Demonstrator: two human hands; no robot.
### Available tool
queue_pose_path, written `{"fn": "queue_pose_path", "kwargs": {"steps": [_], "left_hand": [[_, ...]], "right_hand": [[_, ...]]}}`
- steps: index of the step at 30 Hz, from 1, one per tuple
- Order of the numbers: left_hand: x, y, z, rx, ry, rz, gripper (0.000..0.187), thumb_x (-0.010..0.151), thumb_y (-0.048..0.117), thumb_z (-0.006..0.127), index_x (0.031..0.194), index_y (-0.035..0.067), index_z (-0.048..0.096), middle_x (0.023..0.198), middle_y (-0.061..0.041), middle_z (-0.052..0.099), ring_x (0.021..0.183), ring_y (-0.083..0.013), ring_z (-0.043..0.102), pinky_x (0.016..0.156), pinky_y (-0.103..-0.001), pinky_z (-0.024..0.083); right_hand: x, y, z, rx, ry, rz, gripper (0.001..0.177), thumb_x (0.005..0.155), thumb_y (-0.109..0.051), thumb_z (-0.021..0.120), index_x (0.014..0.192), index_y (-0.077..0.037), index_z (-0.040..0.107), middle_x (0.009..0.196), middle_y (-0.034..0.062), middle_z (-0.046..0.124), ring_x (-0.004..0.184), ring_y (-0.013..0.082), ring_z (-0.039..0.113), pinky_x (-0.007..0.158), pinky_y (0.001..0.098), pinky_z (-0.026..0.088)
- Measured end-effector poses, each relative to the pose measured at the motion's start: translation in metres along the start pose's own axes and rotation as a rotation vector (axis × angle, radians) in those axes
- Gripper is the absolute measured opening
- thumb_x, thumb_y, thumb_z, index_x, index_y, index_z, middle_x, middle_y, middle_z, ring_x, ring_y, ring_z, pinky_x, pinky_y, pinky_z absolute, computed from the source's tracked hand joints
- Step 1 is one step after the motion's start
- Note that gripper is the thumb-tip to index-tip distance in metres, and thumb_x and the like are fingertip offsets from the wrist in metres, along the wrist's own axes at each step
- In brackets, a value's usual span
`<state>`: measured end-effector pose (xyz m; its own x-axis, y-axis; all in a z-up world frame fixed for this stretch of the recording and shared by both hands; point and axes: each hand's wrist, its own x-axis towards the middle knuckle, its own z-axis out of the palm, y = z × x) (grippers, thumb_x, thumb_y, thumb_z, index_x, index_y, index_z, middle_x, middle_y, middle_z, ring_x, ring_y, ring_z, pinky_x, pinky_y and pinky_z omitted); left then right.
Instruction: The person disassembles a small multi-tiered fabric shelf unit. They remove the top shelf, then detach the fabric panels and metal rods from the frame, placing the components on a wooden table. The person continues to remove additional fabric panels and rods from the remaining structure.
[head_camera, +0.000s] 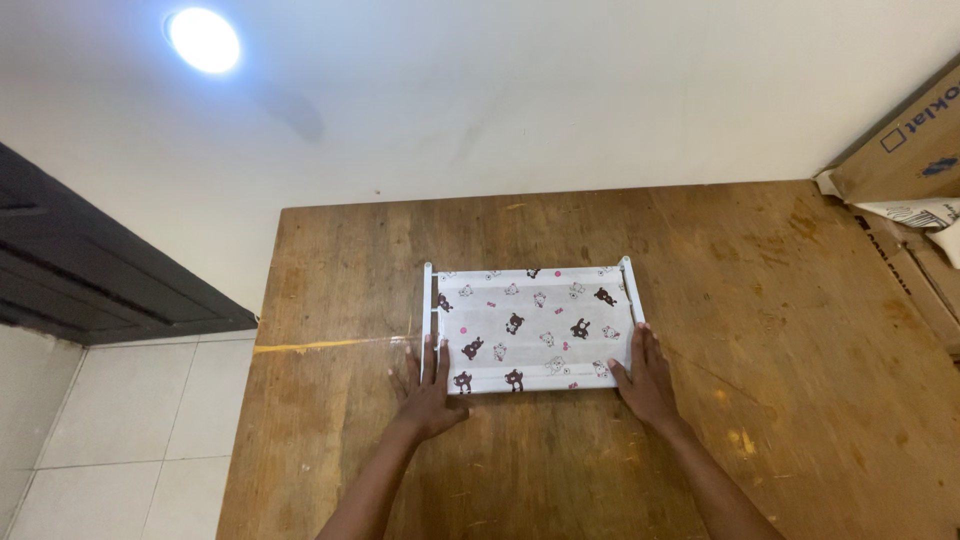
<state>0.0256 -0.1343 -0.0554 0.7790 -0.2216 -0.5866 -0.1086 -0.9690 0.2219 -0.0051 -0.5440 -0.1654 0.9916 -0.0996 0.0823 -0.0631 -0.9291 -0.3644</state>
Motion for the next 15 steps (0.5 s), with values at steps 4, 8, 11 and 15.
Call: {"fn": "queue_pose_path", "kwargs": {"steps": [4, 8, 11, 15], "left_hand": [[-0.008, 0.005, -0.009, 0.065, -0.083, 0.001, 0.128, 0.082, 0.061, 0.070, 0.162, 0.023, -0.023, 0.167, -0.012, -0.035, 0.150, -0.0465, -0.034, 0.118, -0.069, -0.015], [0.013, 0.005, 0.008, -0.202, 0.095, -0.054, 0.113, 0.088, 0.057, 0.064, 0.163, 0.027, -0.015, 0.169, -0.010, -0.031, 0.152, -0.0445, -0.031, 0.118, -0.070, -0.016], [0.038, 0.002, 0.029, -0.519, 0.445, -0.104, 0.098, 0.090, 0.040, 0.062, 0.164, 0.020, -0.001, 0.172, -0.012, -0.009, 0.156, -0.0414, -0.012, 0.119, -0.067, -0.007], [0.069, -0.015, 0.027, -0.985, 0.640, 0.001, 0.074, 0.093, 0.020, 0.054, 0.162, 0.009, 0.028, 0.159, -0.022, 0.045, 0.145, -0.0348, 0.047, 0.119, -0.045, 0.038]], "right_hand": [[0.004, -0.019, -0.040, 0.051, -0.135, 0.132, 0.084, 0.094, -0.051, 0.053, 0.160, -0.006, 0.025, 0.161, 0.0209, 0.032, 0.138, 0.0356, 0.044, 0.116, 0.0502, 0.034], [0.048, -0.016, -0.057, 0.078, -0.207, 0.304, 0.079, 0.090, -0.051, 0.061, 0.158, -0.017, 0.039, 0.146, 0.0204, 0.049, 0.135, 0.0338, 0.051, 0.115, 0.0483, 0.040], [0.065, -0.003, -0.040, 0.061, -0.044, 0.146, 0.082, 0.086, -0.054, 0.063, 0.155, -0.016, 0.041, 0.159, 0.0181, 0.041, 0.147, 0.0355, 0.040, 0.118, 0.0488, 0.036], [0.061, 0.005, 0.001, 0.200, -0.103, 0.080, 0.092, 0.089, -0.055, 0.068, 0.159, -0.011, 0.028, 0.168, 0.0273, 0.007, 0.154, 0.0444, 0.009, 0.119, 0.0517, 0.020]]}}
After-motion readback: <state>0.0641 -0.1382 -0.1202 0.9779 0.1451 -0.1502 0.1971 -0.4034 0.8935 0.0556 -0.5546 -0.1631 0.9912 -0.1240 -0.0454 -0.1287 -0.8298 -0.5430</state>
